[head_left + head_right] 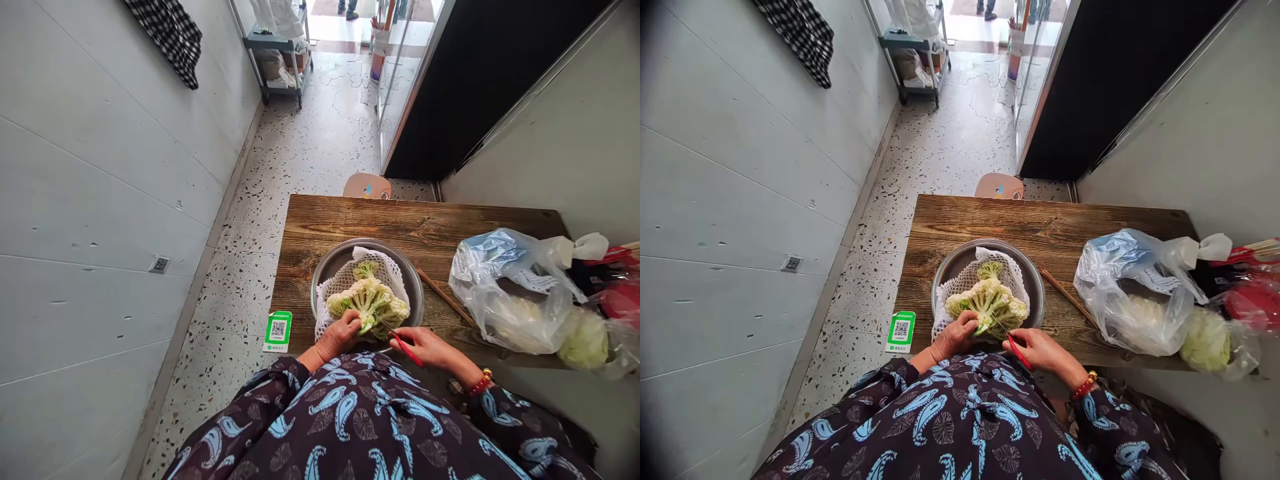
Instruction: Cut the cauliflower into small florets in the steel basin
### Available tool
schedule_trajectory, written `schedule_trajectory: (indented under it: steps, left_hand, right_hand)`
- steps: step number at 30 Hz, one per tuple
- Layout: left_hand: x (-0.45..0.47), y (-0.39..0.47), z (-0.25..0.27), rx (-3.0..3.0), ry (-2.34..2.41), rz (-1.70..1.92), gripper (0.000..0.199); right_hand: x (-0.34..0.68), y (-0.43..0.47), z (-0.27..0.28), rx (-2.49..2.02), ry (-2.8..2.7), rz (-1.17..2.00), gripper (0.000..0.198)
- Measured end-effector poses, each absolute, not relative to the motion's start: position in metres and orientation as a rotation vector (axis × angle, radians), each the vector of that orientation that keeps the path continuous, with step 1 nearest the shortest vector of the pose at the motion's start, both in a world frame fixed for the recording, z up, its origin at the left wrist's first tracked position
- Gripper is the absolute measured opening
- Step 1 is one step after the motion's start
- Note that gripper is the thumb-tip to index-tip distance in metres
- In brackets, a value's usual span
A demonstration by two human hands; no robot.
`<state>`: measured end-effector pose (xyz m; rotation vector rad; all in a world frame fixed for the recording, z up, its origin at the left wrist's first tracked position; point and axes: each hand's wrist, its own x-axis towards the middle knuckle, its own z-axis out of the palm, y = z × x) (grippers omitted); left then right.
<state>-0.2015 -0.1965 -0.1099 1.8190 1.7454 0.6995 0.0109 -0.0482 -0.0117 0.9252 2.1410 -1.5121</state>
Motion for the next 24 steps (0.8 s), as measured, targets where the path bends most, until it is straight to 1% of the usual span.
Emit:
schedule_trajectory:
  steps: [2,5,11,18,24]
  left_hand:
    - [-0.200,-0.195,-0.109,1.822,1.737,0.706,0.013]
    - [-0.198,-0.191,-0.105,1.870,1.726,0.689,0.013]
    - [-0.195,-0.184,-0.100,1.849,1.731,0.677,0.011]
    - [-0.200,-0.183,-0.105,1.845,1.731,0.688,0.009]
    - [-0.198,-0.180,-0.103,1.848,1.716,0.662,0.010]
  right_hand:
    - [0.011,-0.046,-0.012,0.906,2.147,-1.448,0.044]
    - [0.008,-0.044,-0.017,0.904,2.135,-1.435,0.044]
    - [-0.002,-0.047,-0.034,0.991,2.110,-1.513,0.044]
    - [0.008,-0.042,-0.047,0.911,2.137,-1.586,0.040]
    - [0.014,-0.038,-0.043,0.893,2.220,-1.524,0.039]
